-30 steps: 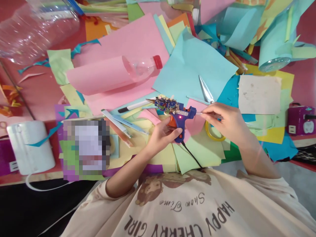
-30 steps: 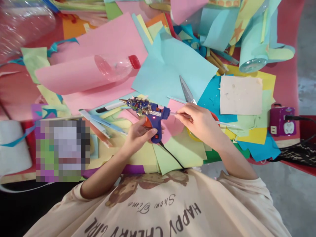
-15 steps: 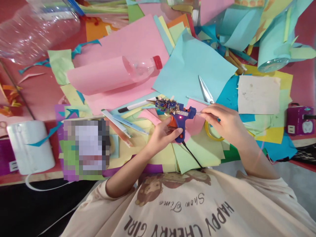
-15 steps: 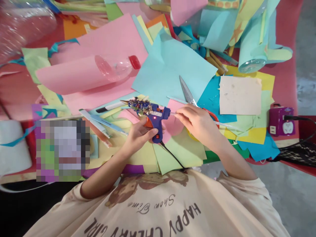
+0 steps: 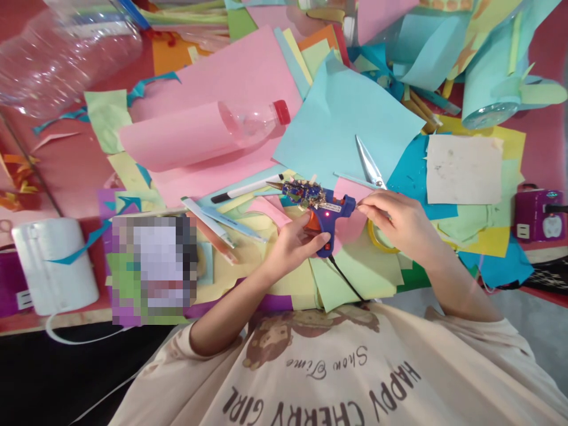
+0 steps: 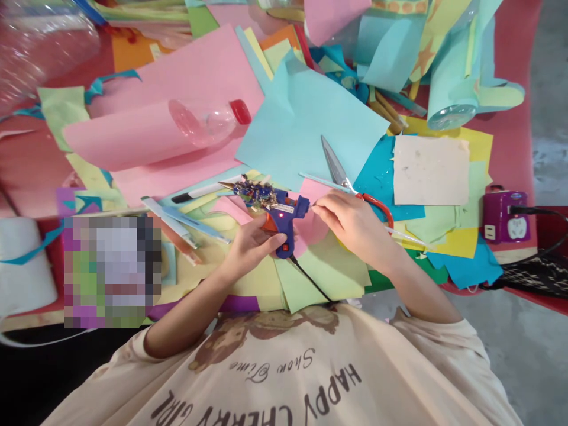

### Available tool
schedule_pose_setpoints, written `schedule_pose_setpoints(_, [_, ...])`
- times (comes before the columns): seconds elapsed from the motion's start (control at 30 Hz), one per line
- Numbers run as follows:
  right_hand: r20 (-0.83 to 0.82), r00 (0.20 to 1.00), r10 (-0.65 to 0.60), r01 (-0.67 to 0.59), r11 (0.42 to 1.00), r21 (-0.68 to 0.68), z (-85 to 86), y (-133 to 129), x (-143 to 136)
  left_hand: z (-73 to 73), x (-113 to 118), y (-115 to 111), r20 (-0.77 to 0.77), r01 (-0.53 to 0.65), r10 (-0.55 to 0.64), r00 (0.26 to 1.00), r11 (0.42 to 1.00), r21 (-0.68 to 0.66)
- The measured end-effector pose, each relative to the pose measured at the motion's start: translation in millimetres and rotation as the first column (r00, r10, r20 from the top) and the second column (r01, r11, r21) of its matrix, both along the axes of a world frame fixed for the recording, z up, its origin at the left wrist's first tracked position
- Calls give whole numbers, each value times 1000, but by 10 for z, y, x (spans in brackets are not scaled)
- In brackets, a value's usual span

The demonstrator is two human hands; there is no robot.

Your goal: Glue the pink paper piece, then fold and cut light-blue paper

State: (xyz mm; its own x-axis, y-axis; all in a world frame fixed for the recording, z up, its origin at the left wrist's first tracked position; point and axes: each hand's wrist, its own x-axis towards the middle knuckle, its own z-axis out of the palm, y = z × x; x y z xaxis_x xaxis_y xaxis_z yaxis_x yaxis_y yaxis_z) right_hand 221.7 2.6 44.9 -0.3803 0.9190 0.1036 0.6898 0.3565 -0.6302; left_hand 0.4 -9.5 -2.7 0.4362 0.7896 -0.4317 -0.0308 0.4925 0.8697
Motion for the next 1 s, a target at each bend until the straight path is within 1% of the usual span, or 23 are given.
schedule_pose_setpoints(0.07, [-7,1000,-17,17,1000,4,-13,-1,-7,-19,6,-9,-3,-7,7,1000,1000,7])
schedule_pose_setpoints(0.13, [0,999,-43,43,998,52,-16,-24,-8,-42,10,-17,-9,-10,10,1000,1000,3])
schedule_pose_setpoints(0.17, [4,997,-77,76,992,101,-6,-47,-5,-52,12,-20,-11,-13,13,1000,1000,2])
schedule_pose_setpoints(0.23, [-24,983,-184,185,963,198,43,-119,6,-60,17,-20,-9,-22,22,1000,1000,-1])
schedule_pose_setpoints(0.27, [-63,972,-227,235,950,206,78,-163,13,-56,21,-17,-6,-26,26,1000,1000,-1])
schedule_pose_setpoints(0.3, [-108,964,-243,258,954,151,114,-210,17,-44,27,-11,-2,-29,29,1000,1000,0])
schedule_pose_setpoints(0.33, [-151,961,-230,236,971,23,145,-255,19,-24,36,-4,7,-29,29,1000,1000,2])
schedule_pose_setpoints(0.37, [-197,959,-202,172,972,-158,164,-295,15,1,48,5,18,-24,24,1000,1000,3])
schedule_pose_setpoints(0.4, [-255,950,-180,85,935,-345,166,-328,6,31,63,15,29,-19,19,999,1000,7])
schedule_pose_setpoints(0.43, [-324,929,-178,-7,869,-496,149,-353,-9,63,81,25,41,-9,9,999,1000,11])
schedule_pose_setpoints(0.47, [-394,897,-200,-83,800,-594,113,-370,-29,91,102,34,46,-4,3,999,1000,19])
schedule_pose_setpoints(0.5, [-457,855,-243,-127,757,-641,61,-379,-52,115,127,42,47,-4,3,999,1000,30])
schedule_pose_setpoints(0.53, [-508,808,-299,-134,747,-652,-2,-383,-78,131,156,48,49,-7,5,999,999,36])
schedule_pose_setpoints(0.57, [-539,765,-353,-111,753,-649,-70,-382,-104,138,189,50,53,-12,9,999,999,41])
schedule_pose_setpoints(0.63, [-556,701,-446,-34,759,-651,-197,-371,-156,131,267,45,69,-11,7,998,998,64])
schedule_pose_setpoints(0.67, [-557,675,-483,-8,751,-661,-247,-361,-182,121,311,37,76,2,-9,997,997,83])
schedule_pose_setpoints(0.73, [-555,622,-552,-4,706,-708,-312,-335,-236,108,394,20,69,55,-65,995,989,139])
schedule_pose_setpoints(0.8, [-541,555,-632,-18,641,-767,-334,-301,-282,122,447,16,30,136,-144,989,974,182])
schedule_pose_setpoints(0.87, [-519,488,-702,11,599,-801,-327,-265,-296,163,438,40,-9,218,-221,975,956,197])
schedule_pose_setpoints(0.93, [-509,439,-741,80,596,-799,-303,-234,-256,207,355,89,-63,313,-306,950,925,218])
schedule_pose_setpoints(1.0, [-518,415,-748,142,616,-775,-265,-215,-161,223,218,148,-228,369,-312,922,886,280])
